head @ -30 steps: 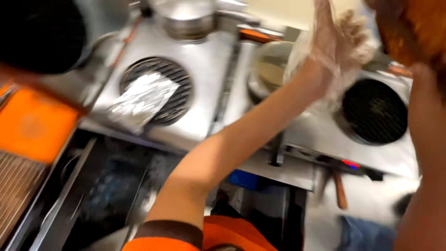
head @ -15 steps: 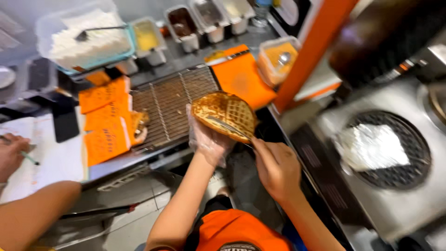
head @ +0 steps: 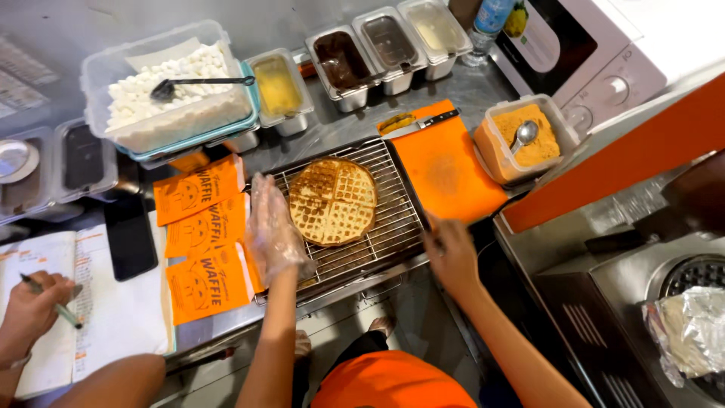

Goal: The person spreads chocolate sauce on a waffle, adds marshmallows and crumbs with a spoon, and folds the waffle using tongs. The person places the finished waffle into a paper sleeve, pours batter into a waffle iron using a ladle, and removes another cooked waffle.

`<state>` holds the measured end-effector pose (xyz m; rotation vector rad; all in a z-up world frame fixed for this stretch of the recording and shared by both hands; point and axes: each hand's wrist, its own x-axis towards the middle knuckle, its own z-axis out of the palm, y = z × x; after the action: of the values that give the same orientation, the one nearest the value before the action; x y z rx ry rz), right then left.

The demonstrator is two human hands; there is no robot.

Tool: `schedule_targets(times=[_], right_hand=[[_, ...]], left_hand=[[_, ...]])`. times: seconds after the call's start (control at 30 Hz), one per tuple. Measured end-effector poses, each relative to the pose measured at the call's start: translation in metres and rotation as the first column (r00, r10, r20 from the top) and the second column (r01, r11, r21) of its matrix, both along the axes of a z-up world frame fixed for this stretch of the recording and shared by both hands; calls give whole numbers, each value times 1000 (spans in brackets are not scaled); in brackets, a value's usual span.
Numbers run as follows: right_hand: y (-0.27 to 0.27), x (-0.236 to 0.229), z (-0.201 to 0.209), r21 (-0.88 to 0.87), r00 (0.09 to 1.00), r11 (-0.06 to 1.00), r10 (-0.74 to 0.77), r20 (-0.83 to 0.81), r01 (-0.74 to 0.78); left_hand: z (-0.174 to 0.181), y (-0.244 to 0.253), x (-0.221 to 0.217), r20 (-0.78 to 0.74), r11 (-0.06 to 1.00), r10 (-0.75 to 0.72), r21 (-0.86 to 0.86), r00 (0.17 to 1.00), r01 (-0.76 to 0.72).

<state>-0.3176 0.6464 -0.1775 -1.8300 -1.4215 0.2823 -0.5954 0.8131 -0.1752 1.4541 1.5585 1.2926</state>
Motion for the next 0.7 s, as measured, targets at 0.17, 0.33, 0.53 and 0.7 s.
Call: schedule_targets(times=[0.17, 0.33, 0.53, 0.7], right_hand=[[68, 39, -23, 57, 928, 970, -242, 284, 236], [42, 11, 49, 290, 960, 956, -110, 258, 32], [-143, 46, 177, 397, 792, 833, -520, 320, 386], [-226, 117, 204, -284, 593, 564, -499, 631, 776]], left_hand=[[21, -47, 33, -222, 954, -274, 59, 936, 293], [68, -64, 79, -379, 873, -409, 103, 830, 477], [91, -86, 127, -234, 704, -649, 178, 724, 688], [124, -108, 177, -251, 452, -798, 351, 548, 820]])
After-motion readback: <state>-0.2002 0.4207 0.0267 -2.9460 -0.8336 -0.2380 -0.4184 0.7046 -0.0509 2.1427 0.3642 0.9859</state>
